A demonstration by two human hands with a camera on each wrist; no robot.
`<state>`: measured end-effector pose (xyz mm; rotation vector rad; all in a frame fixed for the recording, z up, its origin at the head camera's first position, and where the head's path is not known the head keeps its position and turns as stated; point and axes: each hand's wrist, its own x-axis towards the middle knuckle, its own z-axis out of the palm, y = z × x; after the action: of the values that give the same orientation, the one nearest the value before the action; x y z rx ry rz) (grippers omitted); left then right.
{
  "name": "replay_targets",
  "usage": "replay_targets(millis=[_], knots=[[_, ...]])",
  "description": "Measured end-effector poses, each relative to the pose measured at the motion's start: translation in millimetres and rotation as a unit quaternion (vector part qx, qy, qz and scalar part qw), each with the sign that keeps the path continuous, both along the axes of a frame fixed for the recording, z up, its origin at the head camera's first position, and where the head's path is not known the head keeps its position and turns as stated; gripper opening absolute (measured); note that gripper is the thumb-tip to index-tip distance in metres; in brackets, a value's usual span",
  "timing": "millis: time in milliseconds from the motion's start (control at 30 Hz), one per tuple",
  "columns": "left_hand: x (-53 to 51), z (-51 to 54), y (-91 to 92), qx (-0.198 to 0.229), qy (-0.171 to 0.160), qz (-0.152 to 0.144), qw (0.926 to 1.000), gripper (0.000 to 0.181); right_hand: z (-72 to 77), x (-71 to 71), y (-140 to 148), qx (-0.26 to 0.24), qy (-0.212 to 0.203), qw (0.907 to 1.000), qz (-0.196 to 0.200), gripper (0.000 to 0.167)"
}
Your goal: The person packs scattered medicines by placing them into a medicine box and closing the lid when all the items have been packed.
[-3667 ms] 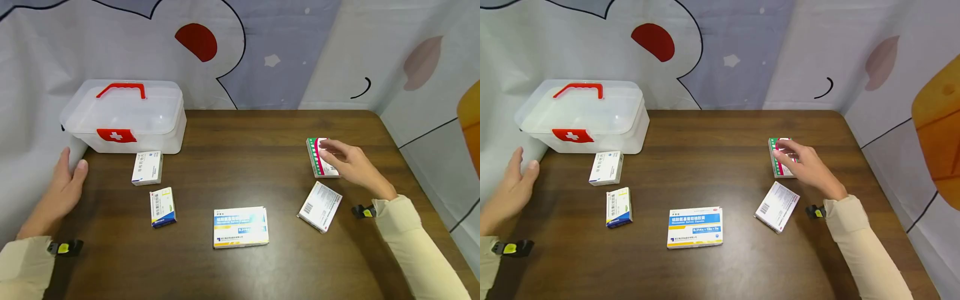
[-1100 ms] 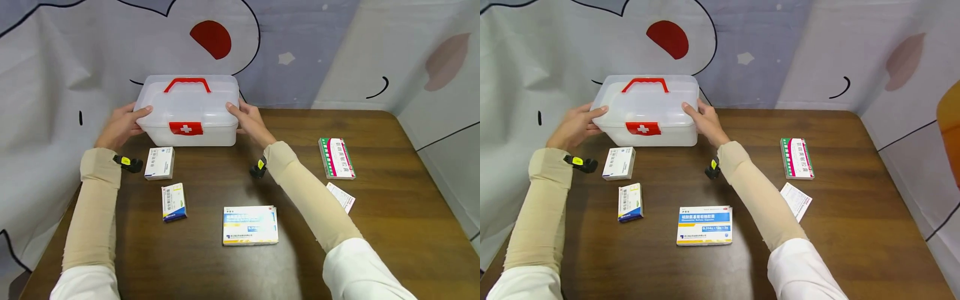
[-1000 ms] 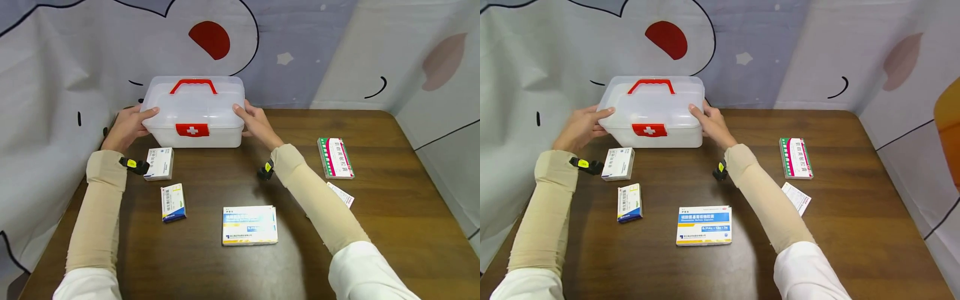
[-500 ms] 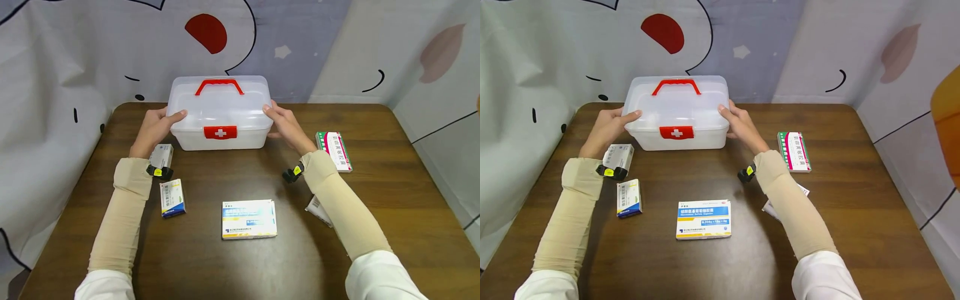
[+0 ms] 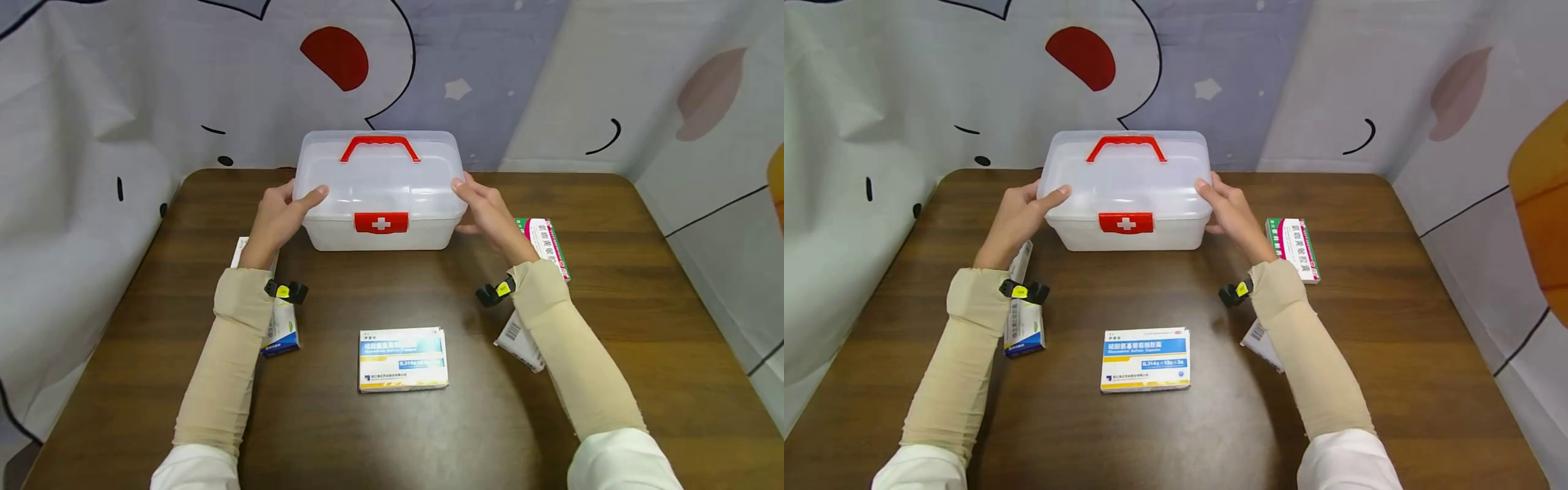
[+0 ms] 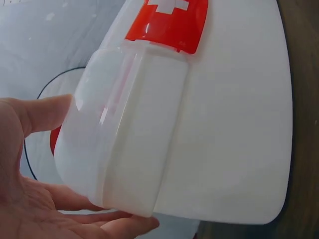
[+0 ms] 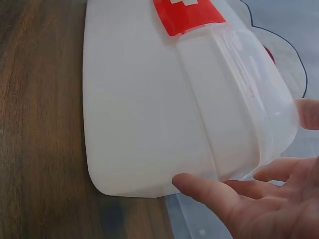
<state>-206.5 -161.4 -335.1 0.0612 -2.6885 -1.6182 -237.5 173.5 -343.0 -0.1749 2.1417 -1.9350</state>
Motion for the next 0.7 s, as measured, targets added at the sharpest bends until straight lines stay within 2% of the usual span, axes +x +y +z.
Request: replay_targets(millis=[300, 500, 700], knots=[[9.6, -7.9, 17.6, -0.046, 0.045, -0.032, 0.9974, 0.075, 0.0, 15.6, 16, 0.010, 0.014, 0.9990, -0.041, 0.063], [16.0, -7.1, 21.0, -0.044, 0.040, -0.042, 0.9974, 0.074, 0.0, 26.8, 20, 0.017, 0.021, 0.9982, -0.053, 0.062], [23.1, -5.5, 20.9, -0.052, 0.020, -0.042, 0.9975, 0.079, 0.1, 33.5, 23, 0.021, 0.016, 0.9973, -0.068, 0.061]])
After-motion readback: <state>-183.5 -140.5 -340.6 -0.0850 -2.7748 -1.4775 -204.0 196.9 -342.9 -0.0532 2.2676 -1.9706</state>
